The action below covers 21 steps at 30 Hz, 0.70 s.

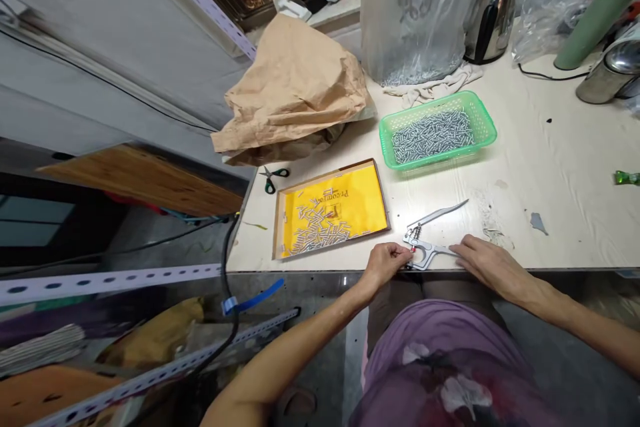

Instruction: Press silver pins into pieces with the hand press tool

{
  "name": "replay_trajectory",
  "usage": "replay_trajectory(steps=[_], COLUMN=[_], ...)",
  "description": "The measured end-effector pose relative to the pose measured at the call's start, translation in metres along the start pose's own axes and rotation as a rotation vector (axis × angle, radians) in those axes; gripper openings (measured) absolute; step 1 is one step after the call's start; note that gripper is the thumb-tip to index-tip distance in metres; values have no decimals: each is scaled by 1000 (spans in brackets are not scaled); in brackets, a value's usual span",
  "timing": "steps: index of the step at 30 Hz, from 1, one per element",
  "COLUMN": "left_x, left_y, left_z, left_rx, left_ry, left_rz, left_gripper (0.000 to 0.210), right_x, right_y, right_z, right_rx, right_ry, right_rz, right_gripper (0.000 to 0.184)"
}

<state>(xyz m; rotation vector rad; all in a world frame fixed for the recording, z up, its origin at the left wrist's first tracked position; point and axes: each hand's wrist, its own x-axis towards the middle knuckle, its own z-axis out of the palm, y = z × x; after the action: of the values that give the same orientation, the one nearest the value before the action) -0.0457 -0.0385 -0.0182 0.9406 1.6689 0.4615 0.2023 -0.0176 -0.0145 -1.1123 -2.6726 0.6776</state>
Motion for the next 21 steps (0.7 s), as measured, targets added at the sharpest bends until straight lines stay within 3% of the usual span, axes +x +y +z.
replay_trajectory(steps=[11, 14, 18, 21], left_x=[2, 1, 0, 1], left_y=[16, 18, 18, 16], left_z=[-3, -3, -3, -3], left_rx=[128, 121, 123, 118], left_ry=[-94, -101, -100, -100], left_rz=[-125, -125, -128, -136], left_gripper=[16, 15, 12, 12], right_x=[0, 6, 22, 31], right_y=[-1, 7, 23, 25], right_z=[3, -2, -10, -13], right_rx=[-63, -150, -256, -306], right_ry=[-53, 1, 58, 14], right_rz=[-7, -27, -33, -56], right_gripper=[28, 24, 81, 87])
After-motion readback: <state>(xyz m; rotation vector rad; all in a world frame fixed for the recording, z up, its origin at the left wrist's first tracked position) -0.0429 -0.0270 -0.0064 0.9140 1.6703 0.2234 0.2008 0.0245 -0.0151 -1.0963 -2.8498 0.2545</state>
